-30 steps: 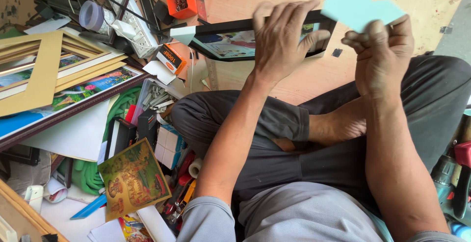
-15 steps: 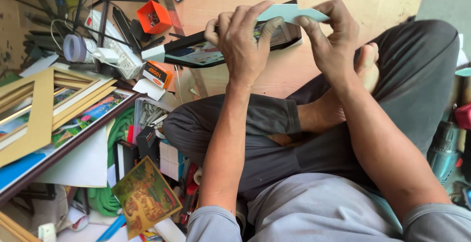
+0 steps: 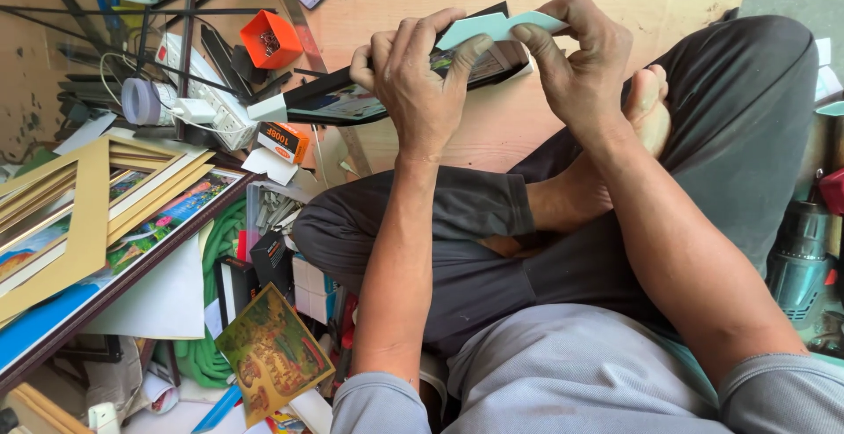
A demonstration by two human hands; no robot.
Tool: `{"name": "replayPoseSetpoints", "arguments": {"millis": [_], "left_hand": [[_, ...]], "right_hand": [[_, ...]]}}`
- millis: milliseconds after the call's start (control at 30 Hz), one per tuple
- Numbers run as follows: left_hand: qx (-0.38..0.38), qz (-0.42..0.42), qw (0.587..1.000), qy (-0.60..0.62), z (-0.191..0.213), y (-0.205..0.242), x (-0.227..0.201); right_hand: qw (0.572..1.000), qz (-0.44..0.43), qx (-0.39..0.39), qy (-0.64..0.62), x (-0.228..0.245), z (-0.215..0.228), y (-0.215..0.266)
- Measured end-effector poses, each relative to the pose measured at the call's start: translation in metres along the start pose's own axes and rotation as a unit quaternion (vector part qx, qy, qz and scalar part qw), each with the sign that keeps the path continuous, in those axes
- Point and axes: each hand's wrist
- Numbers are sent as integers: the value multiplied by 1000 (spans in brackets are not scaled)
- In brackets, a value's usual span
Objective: Assemble a picture frame by adding backing, corners, and staples.
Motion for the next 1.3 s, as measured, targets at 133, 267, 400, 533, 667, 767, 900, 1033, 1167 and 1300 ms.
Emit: {"name": "replayPoseSetpoints", "arguments": {"millis": [133, 267, 400, 533, 667, 767, 900, 1033, 1167, 1300], "left_hand": [[-14, 1, 1000, 1, -1, 1, -2], [-12, 9, 1000, -8, -5, 4, 0], [-23, 3, 1000, -10, -8, 7, 2], [-28, 3, 999, -17, -8, 6, 1], [-23, 6, 1000, -15, -10, 9, 2], [-37, 2, 999, -10, -12, 10, 3], [-33, 7, 999, -16, -11, 11, 3], [-29, 11, 999, -18, -10, 11, 2], [-37, 12, 999, -18, -12, 13, 2], [-46, 4, 999, -17, -13, 15, 4]], "right_hand": [[1000, -12, 4, -15, -1, 0, 1], [1000, -16, 2, -18, 1, 0, 2], [1000, -14, 1, -10, 3, 1, 1], [1000, -19, 2, -13, 3, 1, 2], [1000, -19, 1, -15, -2, 0, 4], [1000, -13, 0, -12, -1, 1, 4], [1000, -8, 3, -9, -3, 0, 6], [1000, 6, -8, -19, 11, 0, 1], [998, 35, -56, 21, 24, 5, 0], [988, 53, -73, 127, 10, 2, 12]]}}
Point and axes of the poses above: each hand's wrist, its own y-axis away from the middle knuckle, its own z-axis out of the back of the hand, x = y × z, and after that the axes turned 6 degrees about -x, right-handed
